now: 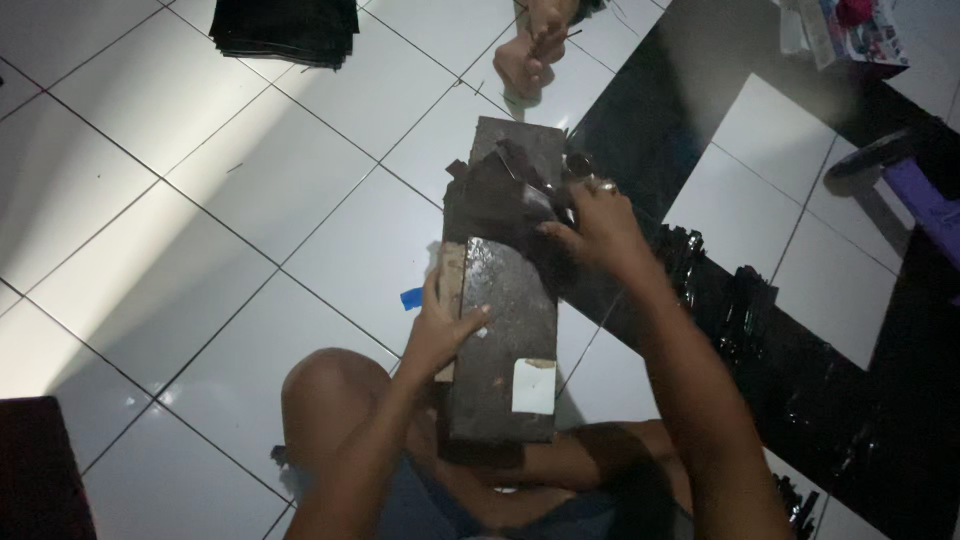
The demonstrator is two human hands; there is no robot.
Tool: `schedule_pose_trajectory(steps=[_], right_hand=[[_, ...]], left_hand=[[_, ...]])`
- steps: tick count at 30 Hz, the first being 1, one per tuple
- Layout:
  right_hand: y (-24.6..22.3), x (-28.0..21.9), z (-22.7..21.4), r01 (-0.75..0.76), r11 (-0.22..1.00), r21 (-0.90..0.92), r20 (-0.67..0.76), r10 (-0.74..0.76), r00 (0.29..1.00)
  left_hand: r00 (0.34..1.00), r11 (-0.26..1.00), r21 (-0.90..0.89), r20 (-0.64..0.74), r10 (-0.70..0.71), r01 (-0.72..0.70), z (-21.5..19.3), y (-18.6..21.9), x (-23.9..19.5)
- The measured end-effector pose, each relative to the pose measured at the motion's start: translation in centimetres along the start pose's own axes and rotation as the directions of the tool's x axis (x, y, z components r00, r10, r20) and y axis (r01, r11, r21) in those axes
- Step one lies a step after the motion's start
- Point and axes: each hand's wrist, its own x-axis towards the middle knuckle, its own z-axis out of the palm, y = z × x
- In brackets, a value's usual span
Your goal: The person sits on the floor and sorts a bundle of black strips, separating them into smaller groups. They then use a small wooden block to press or align the strips before placing them on the floor.
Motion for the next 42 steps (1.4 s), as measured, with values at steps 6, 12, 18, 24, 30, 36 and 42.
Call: schedule_pose_trajectory(steps=[6,12,18,24,30,36,42], right_hand=[[-2.2,-3.2,1.2,0.1,0.97,-0.22,-0.373,-0.179,0.911],[-2.6,-4.0,1.8,0.115,0.949,-0.294,-0.501,-0.255,0.827],[-3.3,-5.2,1.3,0.157,0.977,-0.146,-0.442,-0.206,0.873],[-3.4,-5.1,-0.4,0.052,0.948,0.315,-0.182,0.007,0.983],[-2.7,-3.0,-0.6,-0.08,0.986,0.146,-0.079,0.092,0.993],[-2.3,-3.0,2.1,-0.057,0.998,-0.039,-0.272,0.044,0.961],[-1.7,-3.3,3.6,0.037,0.979,-0.198,-0.561,-0.144,0.815]], left_hand=[[1.0,0.998,-0.055,-0.007,0.002,-0.003,0.5,-1.2,0.8],[0.987,0.981,0.131,-0.046,0.153,-0.146,0.5,-2.0,1.0],[0.987,0.996,0.082,-0.158,-0.02,0.033,0.0,-2.8,-0.5],[0.911,0.948,0.214,-0.292,0.291,-0.234,-1.6,-4.4,-1.7],[0.94,0.972,0.151,-0.262,0.217,-0.183,-1.8,-4.4,-3.5],[0.956,0.992,0.061,-0.268,0.122,-0.11,-2.3,-5.0,-4.3],[0.934,0.985,0.085,-0.315,0.169,-0.15,-2.6,-4.5,-4.2]])
